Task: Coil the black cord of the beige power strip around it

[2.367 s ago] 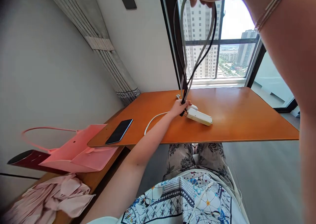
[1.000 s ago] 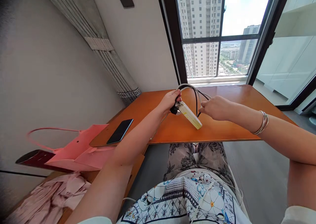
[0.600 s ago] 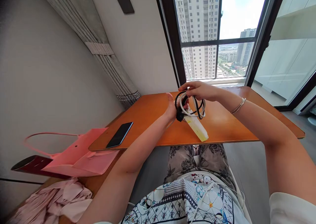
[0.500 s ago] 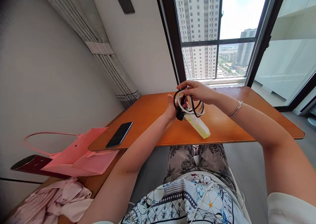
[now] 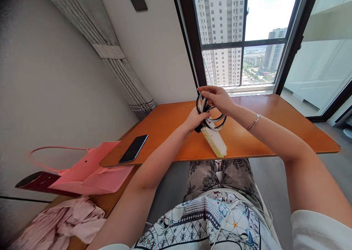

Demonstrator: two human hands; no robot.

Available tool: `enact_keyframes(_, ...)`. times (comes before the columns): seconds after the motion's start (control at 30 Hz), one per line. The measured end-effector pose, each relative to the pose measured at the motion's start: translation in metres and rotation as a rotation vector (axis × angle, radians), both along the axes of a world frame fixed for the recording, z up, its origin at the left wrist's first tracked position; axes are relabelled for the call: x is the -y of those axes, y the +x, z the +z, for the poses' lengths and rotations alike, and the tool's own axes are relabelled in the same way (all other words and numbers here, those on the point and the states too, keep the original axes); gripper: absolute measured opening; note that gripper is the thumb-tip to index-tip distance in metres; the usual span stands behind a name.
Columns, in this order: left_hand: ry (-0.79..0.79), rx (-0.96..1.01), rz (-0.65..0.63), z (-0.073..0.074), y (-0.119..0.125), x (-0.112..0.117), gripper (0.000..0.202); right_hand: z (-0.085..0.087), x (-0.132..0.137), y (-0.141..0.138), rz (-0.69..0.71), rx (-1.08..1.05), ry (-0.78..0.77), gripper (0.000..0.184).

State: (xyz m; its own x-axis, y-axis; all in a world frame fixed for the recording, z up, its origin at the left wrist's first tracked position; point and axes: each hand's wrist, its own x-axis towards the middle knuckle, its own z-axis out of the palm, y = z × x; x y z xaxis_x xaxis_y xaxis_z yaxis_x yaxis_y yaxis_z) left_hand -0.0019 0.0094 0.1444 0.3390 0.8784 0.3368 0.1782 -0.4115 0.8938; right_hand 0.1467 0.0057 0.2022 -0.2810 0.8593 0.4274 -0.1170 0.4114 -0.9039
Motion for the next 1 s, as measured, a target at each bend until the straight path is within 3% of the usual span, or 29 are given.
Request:
enact_keyframes(0.17,-0.086,-0.046,-0.059,0.009,-0.012,0.003,0.013,-0.008,-0.017,0.035,-0.154,0.570,0.396,0.041)
enact_keyframes(0.27,-0.118,0.023,-0.039,0.010,-0.013,0.001,0.014,-0.020,-0.019,0.046,-0.226,0.755,0.635,0.063)
enact_keyframes(0.37,-0.133,0.060,-0.055,0.008,-0.013,-0.002,0.011,-0.034,-0.016,0.048,-0.221,0.869,0.756,0.092)
enact_keyframes(0.5,-0.094,0.072,-0.124,0.008,-0.012,-0.003,0.010,-0.043,-0.013,0.045,-0.258,0.934,0.791,0.074)
enact_keyframes(0.67,-0.065,0.023,-0.160,0.009,-0.014,-0.004,0.022,-0.038,-0.005,0.044,-0.356,1.037,0.771,0.059)
enact_keyframes(0.87,0.032,-0.212,-0.095,0.008,-0.019,-0.011,0.014,-0.030,0.010,0.041,-0.490,1.303,0.631,0.033)
enact_keyframes(1.0,0.132,-0.379,0.038,0.006,-0.021,-0.011,0.013,-0.029,0.014,0.037,-0.470,1.266,0.488,0.020)
